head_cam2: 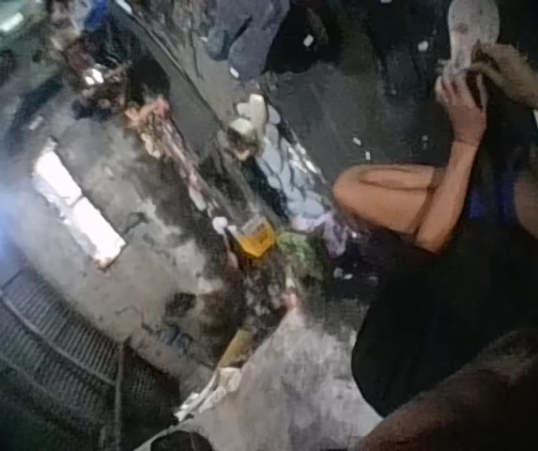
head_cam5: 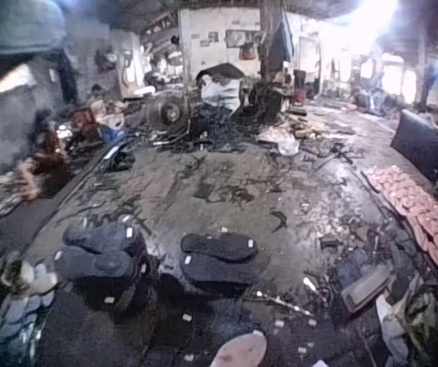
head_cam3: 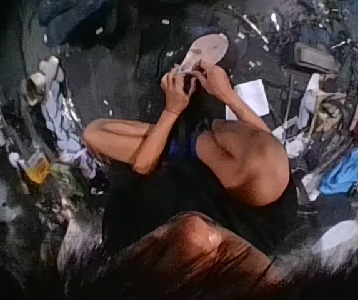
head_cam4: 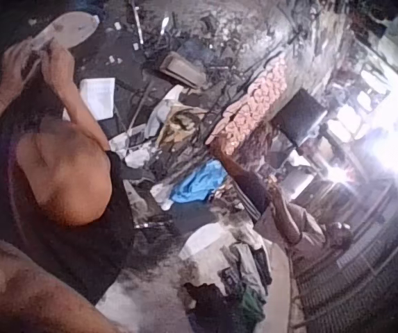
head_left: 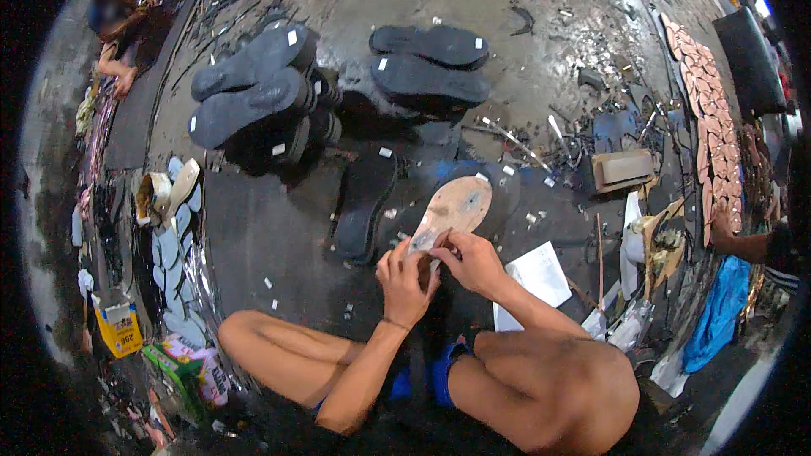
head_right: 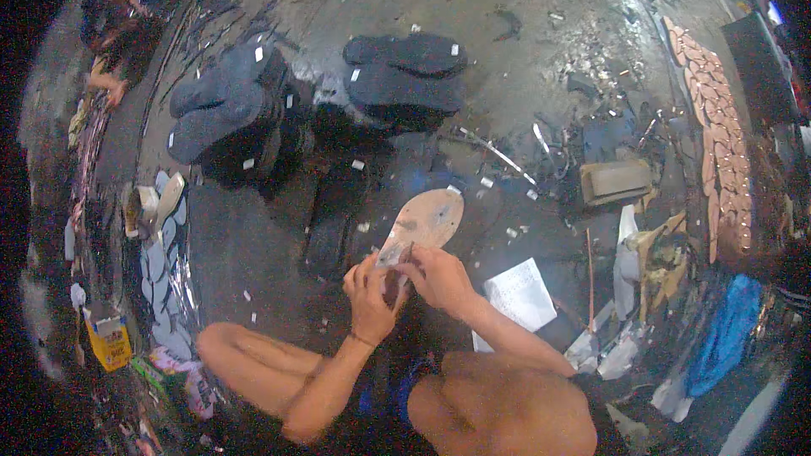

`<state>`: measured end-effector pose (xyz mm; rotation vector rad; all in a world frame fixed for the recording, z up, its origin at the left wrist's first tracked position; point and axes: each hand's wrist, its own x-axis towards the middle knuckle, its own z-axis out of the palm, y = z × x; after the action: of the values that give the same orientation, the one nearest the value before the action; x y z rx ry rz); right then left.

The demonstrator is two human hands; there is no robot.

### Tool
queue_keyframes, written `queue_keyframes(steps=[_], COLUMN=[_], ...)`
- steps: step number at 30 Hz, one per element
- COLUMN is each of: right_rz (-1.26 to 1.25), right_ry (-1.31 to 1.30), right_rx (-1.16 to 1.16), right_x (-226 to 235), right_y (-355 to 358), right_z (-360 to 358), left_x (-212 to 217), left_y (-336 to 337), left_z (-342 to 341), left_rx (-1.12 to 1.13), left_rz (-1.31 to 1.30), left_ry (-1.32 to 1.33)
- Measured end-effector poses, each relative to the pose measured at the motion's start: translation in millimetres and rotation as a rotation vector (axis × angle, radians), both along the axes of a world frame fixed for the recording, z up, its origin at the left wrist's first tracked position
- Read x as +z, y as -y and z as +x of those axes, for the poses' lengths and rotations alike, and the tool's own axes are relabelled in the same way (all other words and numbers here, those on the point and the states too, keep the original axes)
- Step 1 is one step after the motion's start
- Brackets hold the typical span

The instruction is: The person sits on the floor and repeatedly peels small white labels from a sheet, then sticks them onto black shoe soles. The person also handles a light-colored insole, applying labels to it as well. Finished soles are stacked nearby.

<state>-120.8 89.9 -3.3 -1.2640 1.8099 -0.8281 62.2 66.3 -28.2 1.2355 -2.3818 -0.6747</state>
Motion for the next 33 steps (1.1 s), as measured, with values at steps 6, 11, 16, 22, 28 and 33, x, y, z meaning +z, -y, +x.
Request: queue_keyframes(steps=[6,11,16,22,28,33], right_rz=[-0.146,-0.165,-0.036,-0.094,-0.162,-0.136], right_ry=[0.104,-0.196,-0.262,-0.295,-0.139,-0.076], right_rx=[-0.393,-0.419,-0.301,-0.304,-0.298,-0.265], right_x=[13.4,-27.4,-38.9,-38.7,-22.9,0.1], right_y=[25.3,33.8,35.1,40.2,50.5,56.9], right_z=[-42.4,-87.0,-92.7,-100.5,-76.4,-47.3], left_x=[-9.8,6.5,-9.7,-20.5,-29.6,-31.8], left_y=[72.7,17.1,2.0,0.6,0.7,-0.1], left_z=[33.2,-2.9,-21.1,-22.8,-20.4,-21.6], left_rx=[0.314,0.035,0.036,0.064,0.060,0.057], left_rz=[-0.085,0.075,0.040,0.022,-0.014,0.001], left_ry=[0.100,-0.047,-0.002,-0.037,-0.035,-0.019])
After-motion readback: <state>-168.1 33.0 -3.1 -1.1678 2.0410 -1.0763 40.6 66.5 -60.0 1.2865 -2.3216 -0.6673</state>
